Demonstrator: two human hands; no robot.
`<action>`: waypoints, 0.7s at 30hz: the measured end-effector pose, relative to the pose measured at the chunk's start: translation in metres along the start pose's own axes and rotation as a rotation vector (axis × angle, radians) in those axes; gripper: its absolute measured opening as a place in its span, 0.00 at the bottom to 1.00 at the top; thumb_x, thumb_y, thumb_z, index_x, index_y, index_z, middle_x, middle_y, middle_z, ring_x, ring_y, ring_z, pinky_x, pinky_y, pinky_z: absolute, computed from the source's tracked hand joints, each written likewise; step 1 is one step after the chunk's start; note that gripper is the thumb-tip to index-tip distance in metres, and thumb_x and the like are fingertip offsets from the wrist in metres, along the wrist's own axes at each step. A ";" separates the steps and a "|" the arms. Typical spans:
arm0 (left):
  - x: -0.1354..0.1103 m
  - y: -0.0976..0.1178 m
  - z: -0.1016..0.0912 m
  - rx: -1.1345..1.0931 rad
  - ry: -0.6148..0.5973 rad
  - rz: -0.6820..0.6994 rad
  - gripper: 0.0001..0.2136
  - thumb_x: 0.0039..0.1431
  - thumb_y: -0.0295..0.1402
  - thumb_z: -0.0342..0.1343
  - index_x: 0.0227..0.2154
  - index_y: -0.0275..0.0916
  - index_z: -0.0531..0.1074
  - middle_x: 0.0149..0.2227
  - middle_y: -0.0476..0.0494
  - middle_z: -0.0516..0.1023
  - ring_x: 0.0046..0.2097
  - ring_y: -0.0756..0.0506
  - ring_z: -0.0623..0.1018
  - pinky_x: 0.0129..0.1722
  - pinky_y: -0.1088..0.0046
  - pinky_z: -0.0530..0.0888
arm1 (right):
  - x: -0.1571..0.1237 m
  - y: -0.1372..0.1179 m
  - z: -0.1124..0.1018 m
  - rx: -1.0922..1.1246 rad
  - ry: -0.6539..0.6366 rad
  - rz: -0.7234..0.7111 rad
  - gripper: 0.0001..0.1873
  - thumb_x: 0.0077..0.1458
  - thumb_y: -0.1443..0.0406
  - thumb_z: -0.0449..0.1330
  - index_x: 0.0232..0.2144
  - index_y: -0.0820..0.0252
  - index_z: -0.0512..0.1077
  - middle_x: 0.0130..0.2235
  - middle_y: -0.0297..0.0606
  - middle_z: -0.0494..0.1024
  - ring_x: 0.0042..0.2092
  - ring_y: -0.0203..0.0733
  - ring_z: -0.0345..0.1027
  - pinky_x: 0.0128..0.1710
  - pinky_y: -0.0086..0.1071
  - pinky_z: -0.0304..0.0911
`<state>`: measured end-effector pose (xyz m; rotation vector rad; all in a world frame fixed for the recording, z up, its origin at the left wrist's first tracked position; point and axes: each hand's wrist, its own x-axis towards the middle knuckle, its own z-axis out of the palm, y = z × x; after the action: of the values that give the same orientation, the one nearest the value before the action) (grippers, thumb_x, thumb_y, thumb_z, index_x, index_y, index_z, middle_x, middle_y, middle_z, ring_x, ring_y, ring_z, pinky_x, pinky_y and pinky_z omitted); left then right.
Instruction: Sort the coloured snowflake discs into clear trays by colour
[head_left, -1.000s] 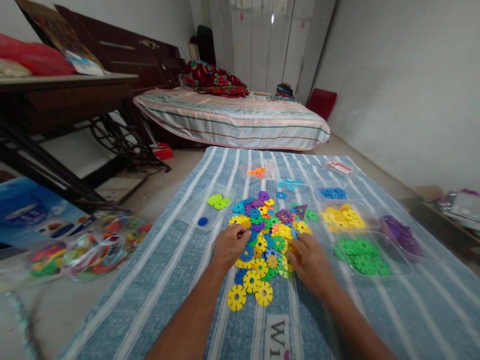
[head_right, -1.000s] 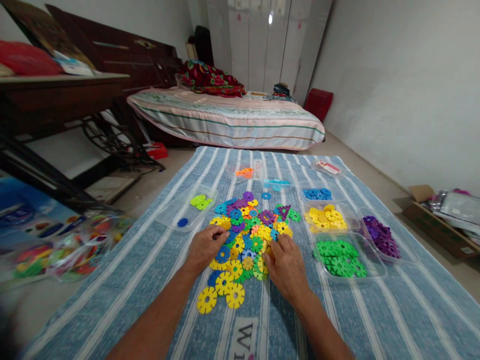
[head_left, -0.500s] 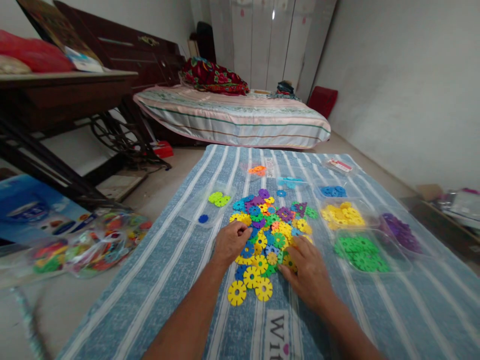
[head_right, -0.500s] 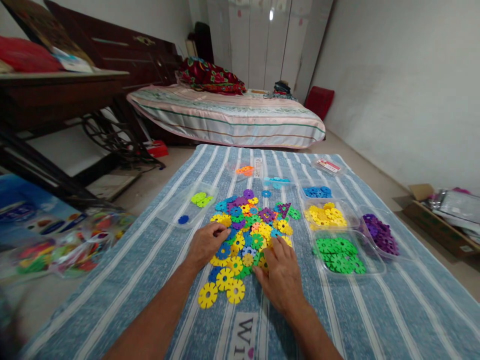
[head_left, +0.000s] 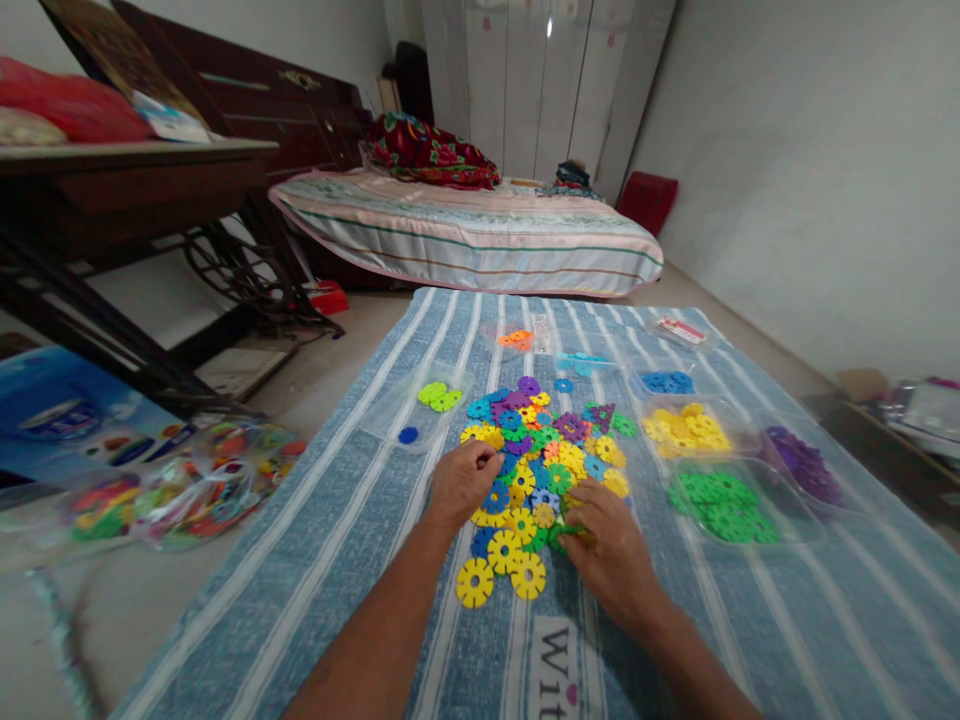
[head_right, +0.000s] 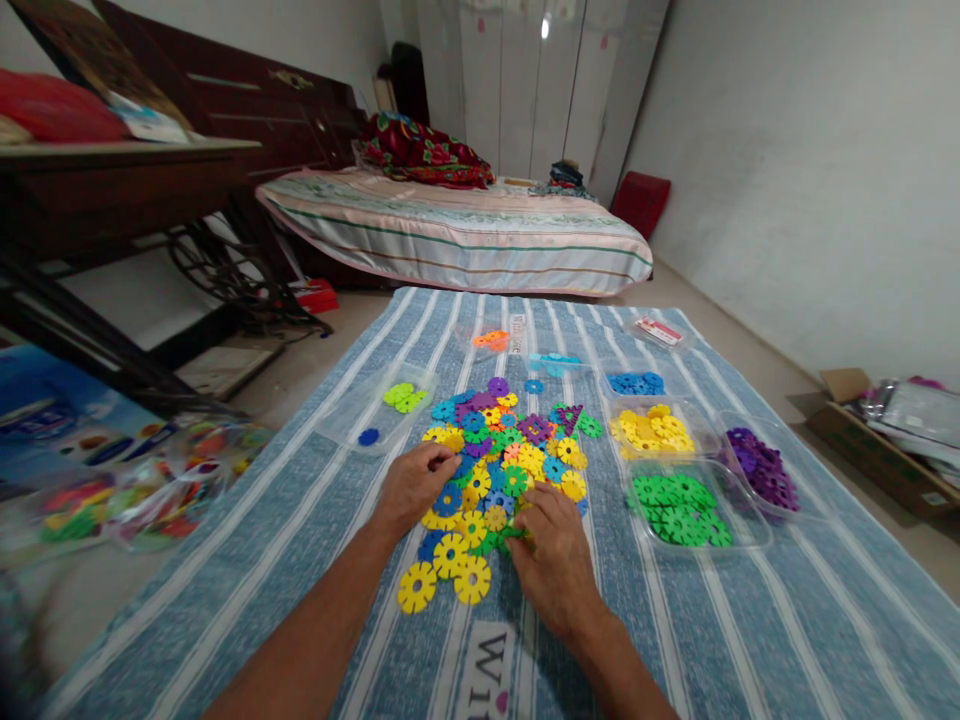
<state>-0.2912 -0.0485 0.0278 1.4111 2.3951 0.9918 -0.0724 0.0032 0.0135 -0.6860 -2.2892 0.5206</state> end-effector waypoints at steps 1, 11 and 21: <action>0.000 0.000 0.000 -0.001 0.001 0.001 0.09 0.53 0.36 0.51 0.23 0.38 0.71 0.27 0.49 0.73 0.30 0.51 0.71 0.32 0.75 0.65 | 0.002 -0.003 -0.002 0.039 0.001 0.024 0.03 0.48 0.69 0.58 0.26 0.56 0.70 0.42 0.40 0.75 0.51 0.46 0.64 0.51 0.45 0.61; 0.000 -0.002 0.002 0.001 0.001 0.014 0.09 0.54 0.36 0.51 0.24 0.39 0.71 0.27 0.49 0.74 0.31 0.50 0.71 0.33 0.75 0.65 | 0.019 0.019 -0.057 0.010 0.266 0.139 0.07 0.53 0.61 0.56 0.28 0.55 0.71 0.40 0.40 0.76 0.46 0.44 0.69 0.48 0.43 0.63; 0.000 -0.002 0.002 0.021 0.003 0.006 0.09 0.53 0.36 0.51 0.23 0.39 0.70 0.27 0.50 0.73 0.31 0.50 0.71 0.32 0.76 0.64 | 0.012 0.075 -0.111 -0.617 0.384 0.218 0.14 0.53 0.59 0.53 0.27 0.61 0.74 0.32 0.45 0.76 0.35 0.49 0.69 0.39 0.44 0.65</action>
<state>-0.2916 -0.0484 0.0252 1.4261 2.4118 0.9738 0.0229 0.0887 0.0559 -1.2219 -2.0052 -0.2350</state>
